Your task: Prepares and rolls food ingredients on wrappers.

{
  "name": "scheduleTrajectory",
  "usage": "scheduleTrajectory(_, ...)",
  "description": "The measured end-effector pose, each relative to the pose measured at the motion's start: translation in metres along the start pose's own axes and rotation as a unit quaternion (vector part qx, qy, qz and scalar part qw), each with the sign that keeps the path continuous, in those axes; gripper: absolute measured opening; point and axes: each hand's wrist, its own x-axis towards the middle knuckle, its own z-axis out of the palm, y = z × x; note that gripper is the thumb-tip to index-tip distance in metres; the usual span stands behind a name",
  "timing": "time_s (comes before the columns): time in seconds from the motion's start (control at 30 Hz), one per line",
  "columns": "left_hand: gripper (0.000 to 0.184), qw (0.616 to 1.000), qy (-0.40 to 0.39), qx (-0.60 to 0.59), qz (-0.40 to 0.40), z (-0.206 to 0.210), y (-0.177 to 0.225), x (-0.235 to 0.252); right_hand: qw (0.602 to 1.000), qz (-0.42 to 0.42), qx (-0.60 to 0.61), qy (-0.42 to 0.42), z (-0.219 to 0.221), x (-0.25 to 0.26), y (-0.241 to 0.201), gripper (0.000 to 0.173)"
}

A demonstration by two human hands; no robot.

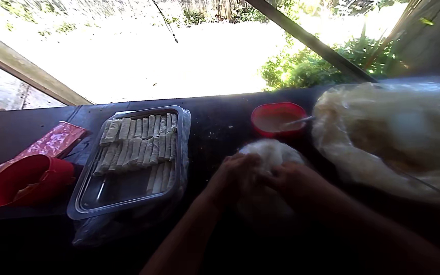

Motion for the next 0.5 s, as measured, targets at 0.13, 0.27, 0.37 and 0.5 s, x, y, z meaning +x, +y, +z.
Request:
scheduleTrajectory(0.13, 0.024, 0.998, 0.052, 0.015, 0.023, 0.006, 0.001, 0.000, 1.000, -0.001, 0.006, -0.015, -0.007, 0.001, 0.003, 0.055)
scheduleTrajectory(0.27, 0.026, 0.999, 0.013, -0.041, 0.020, 0.006, 0.008, -0.004, 0.999, -0.002, 0.019, -0.039, -0.012, 0.003, 0.006, 0.052)
scheduleTrajectory(0.37, 0.034, 0.999, -0.023, -0.033, 0.016, -0.001, 0.012, -0.004, 0.997, -0.003, 0.071, -0.033, -0.015, 0.002, 0.018, 0.046)
scheduleTrajectory(0.5, 0.032, 0.998, -0.033, -0.051, 0.006, -0.002, 0.012, -0.004, 0.983, -0.003, 0.180, 0.033, -0.010, -0.004, 0.040, 0.024)
